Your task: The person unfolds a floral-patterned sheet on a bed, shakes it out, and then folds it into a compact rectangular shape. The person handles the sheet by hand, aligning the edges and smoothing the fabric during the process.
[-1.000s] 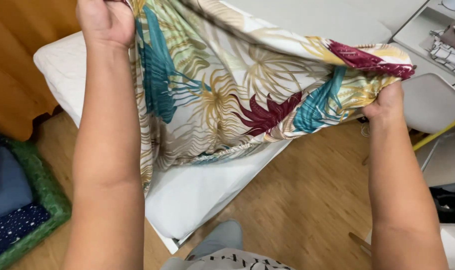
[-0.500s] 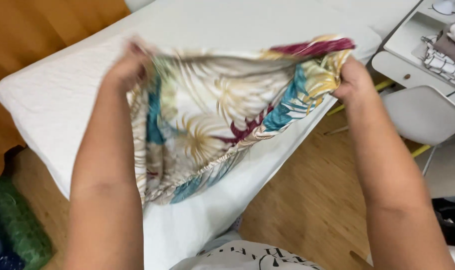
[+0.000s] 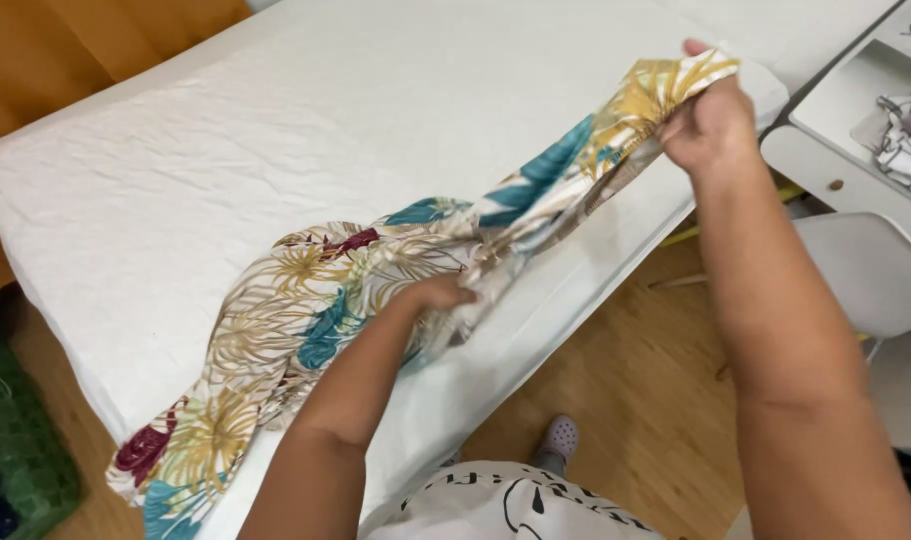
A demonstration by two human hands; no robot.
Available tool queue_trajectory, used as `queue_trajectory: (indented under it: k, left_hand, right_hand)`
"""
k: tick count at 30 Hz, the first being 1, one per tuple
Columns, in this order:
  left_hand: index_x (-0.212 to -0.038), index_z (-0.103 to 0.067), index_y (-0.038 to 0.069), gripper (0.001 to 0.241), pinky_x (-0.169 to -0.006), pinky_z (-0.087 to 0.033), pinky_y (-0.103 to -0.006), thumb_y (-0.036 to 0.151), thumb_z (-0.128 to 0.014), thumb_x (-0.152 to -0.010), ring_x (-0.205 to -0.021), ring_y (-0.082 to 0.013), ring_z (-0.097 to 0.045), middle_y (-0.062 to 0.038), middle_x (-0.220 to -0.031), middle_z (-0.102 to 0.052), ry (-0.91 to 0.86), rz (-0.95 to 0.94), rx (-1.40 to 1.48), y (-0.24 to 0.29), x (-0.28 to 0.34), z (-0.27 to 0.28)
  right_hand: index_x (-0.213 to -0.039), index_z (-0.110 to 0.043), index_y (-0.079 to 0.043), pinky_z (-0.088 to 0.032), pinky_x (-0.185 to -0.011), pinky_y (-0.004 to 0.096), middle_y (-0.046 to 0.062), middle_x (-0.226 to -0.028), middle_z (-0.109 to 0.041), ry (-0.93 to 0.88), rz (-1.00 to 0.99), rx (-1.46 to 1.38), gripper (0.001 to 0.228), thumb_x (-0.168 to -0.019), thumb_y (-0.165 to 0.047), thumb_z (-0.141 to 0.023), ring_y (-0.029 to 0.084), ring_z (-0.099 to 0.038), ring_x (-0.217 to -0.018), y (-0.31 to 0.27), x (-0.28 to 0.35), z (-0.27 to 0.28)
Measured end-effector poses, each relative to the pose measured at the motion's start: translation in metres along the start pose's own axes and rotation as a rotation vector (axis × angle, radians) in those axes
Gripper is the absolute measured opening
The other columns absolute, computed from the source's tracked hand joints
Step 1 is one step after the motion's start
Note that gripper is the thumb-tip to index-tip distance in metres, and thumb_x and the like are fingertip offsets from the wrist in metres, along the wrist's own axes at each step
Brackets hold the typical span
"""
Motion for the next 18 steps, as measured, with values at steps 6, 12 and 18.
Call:
queue_trajectory:
  k: [6,12,18]
  left_hand:
    - [-0.112,-0.07,0.017,0.044,-0.089,-0.054,-0.0491,0.031,-0.082,-0.072,-0.107,-0.0348,-0.067,-0.014,-0.112,-0.073,1.002,0.521,0.175,-0.008,0.106,0.143]
    - [-0.111,-0.064,0.014,0.041,-0.083,-0.053,-0.0496,0.026,-0.086,-0.078,-0.099,-0.0401,-0.066,-0.02,-0.105,-0.069,1.506,0.589,0.189,-0.026,0.154,0.222]
    - [-0.124,-0.056,0.003,0.026,-0.099,-0.053,-0.0347,-0.001,-0.056,-0.099,-0.11,-0.0205,-0.064,-0.009,-0.118,-0.068,1.981,-0.682,0.612,0.072,0.181,0.382]
  right_hand:
    - [-0.145,-0.048,-0.021,-0.044,-0.11,0.067,0.014,-0.136,-0.068,-0.055,0.091,0.371,0.046,-0.105,-0.043,-0.043,0.034,-0.067,-0.128,-0.078,-0.033,0.057]
    - [-0.137,-0.055,-0.015,-0.034,-0.107,0.077,0.007,-0.132,-0.067,0.031,0.098,0.484,0.049,-0.106,-0.05,-0.041,0.031,-0.066,-0.124,-0.165,-0.118,0.161]
    - [-0.133,-0.054,-0.009,-0.043,-0.11,0.069,0.012,-0.129,-0.074,-0.153,0.435,0.454,0.039,-0.11,-0.037,-0.04,0.034,-0.067,-0.124,-0.234,-0.148,0.139]
Point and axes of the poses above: each hand's wrist, its own x-axis away from the middle knuckle, its own z-axis out of the back of the hand, y = z × x, the point moved 7 cm from there along -x, towards the middle knuckle
